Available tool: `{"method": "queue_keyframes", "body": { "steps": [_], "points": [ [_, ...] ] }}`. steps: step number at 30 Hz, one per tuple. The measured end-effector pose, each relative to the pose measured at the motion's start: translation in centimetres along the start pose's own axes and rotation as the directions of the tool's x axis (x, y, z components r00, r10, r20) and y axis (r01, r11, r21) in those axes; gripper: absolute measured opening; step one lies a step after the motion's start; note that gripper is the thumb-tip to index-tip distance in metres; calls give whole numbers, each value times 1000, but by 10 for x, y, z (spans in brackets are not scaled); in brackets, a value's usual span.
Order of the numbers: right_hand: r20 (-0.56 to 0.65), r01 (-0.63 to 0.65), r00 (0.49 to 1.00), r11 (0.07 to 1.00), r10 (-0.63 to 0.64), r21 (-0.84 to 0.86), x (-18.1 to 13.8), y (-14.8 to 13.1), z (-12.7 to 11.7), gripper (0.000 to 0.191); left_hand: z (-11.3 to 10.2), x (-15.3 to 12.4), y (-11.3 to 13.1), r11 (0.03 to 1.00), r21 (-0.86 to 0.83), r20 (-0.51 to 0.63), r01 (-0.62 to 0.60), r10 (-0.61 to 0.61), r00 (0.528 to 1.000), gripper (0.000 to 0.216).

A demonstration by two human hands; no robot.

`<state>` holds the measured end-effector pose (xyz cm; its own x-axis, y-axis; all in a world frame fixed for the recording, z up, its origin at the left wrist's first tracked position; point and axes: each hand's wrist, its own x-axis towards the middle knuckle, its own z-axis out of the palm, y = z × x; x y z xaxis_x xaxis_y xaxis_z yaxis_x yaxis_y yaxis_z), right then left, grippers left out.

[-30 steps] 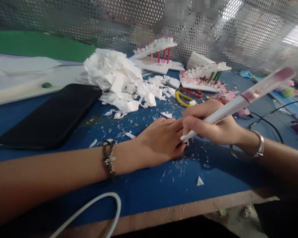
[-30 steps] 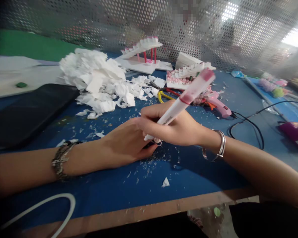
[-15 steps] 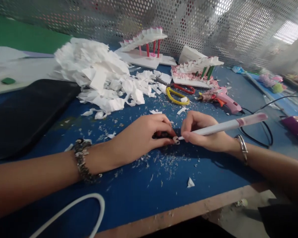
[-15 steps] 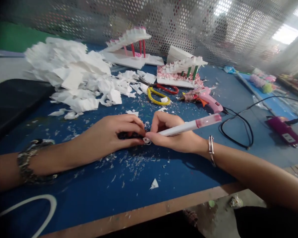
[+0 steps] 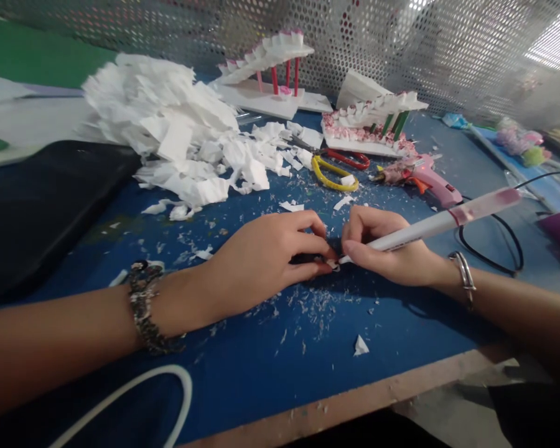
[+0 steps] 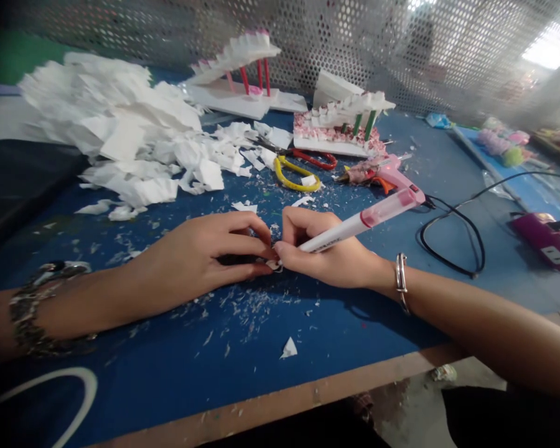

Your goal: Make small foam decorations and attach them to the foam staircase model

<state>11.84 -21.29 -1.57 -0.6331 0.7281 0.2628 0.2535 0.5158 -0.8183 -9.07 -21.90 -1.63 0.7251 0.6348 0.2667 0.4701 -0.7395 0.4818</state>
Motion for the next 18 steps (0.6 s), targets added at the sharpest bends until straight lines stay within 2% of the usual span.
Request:
{"method": "queue_keyframes", "body": {
  "steps": [7,18],
  "points": [
    [-5,19,1000,1000,-19,17,-2,-1,-1,21,0,1,2,999,41,1,2,-2,1000,14],
    [31,42,999,999,-43,19,-1,1,1,21,0,1,3,1000,2,26,30,-30,999,9]
  ]
}}
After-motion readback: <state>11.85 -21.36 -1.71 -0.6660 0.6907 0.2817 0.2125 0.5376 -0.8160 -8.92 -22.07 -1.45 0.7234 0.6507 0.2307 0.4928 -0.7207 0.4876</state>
